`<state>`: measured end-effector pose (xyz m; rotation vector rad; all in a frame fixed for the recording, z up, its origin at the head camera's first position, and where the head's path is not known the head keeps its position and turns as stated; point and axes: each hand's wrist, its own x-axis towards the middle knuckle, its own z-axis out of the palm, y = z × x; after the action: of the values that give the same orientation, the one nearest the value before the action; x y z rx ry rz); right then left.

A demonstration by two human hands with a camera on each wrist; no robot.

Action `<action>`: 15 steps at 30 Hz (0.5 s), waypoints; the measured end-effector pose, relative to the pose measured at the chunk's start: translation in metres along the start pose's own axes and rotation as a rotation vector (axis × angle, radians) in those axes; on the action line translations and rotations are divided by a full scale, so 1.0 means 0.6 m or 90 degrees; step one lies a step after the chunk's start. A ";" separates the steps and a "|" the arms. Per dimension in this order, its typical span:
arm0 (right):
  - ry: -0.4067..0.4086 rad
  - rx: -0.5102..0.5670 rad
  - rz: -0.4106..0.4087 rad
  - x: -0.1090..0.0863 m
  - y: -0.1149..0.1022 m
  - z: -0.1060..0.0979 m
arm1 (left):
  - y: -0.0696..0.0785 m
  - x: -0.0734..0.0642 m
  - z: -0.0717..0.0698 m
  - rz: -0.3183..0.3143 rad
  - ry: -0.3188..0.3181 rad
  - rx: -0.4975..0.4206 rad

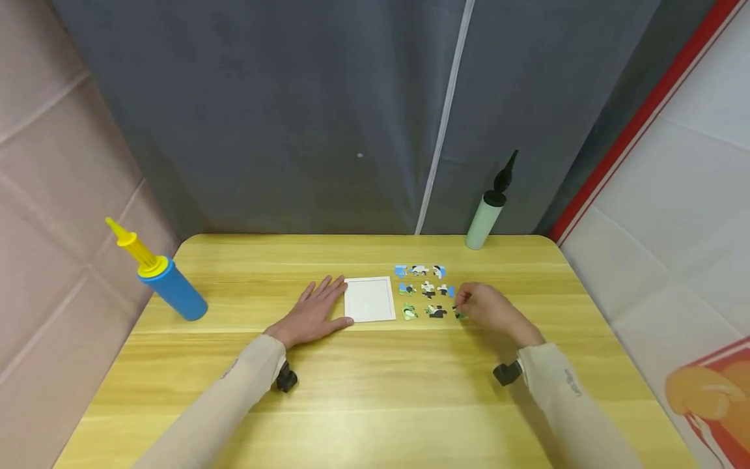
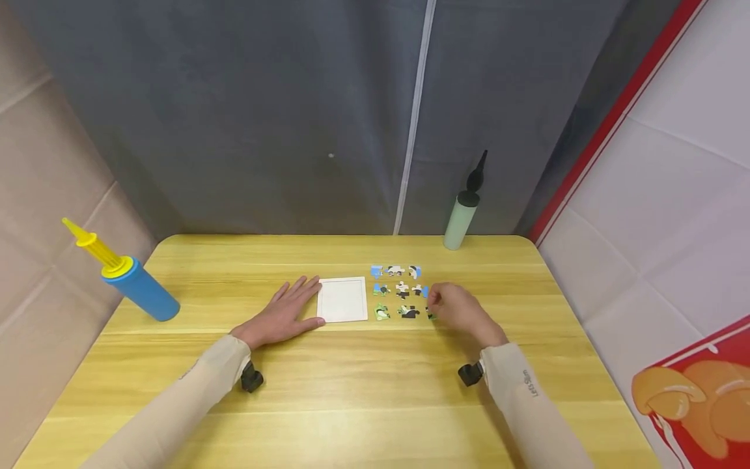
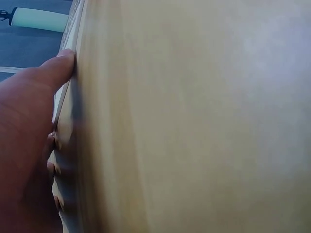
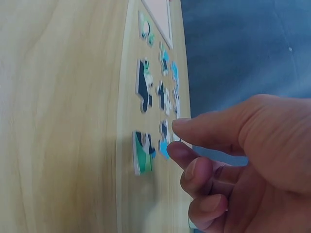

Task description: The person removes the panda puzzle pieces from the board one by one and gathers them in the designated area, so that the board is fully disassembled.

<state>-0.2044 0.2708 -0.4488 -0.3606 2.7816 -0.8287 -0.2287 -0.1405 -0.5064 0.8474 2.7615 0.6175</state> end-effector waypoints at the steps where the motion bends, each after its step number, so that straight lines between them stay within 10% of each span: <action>1: -0.001 0.001 -0.005 0.001 -0.005 0.002 | -0.002 0.000 -0.001 -0.002 -0.001 0.001; 15: 0.002 -0.036 -0.038 0.017 -0.031 0.016 | -0.010 0.003 -0.007 -0.015 -0.020 0.004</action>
<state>-0.2082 0.2477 -0.4476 -0.4548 2.8145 -0.7654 -0.2346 -0.1453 -0.5057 0.8186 2.7426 0.5871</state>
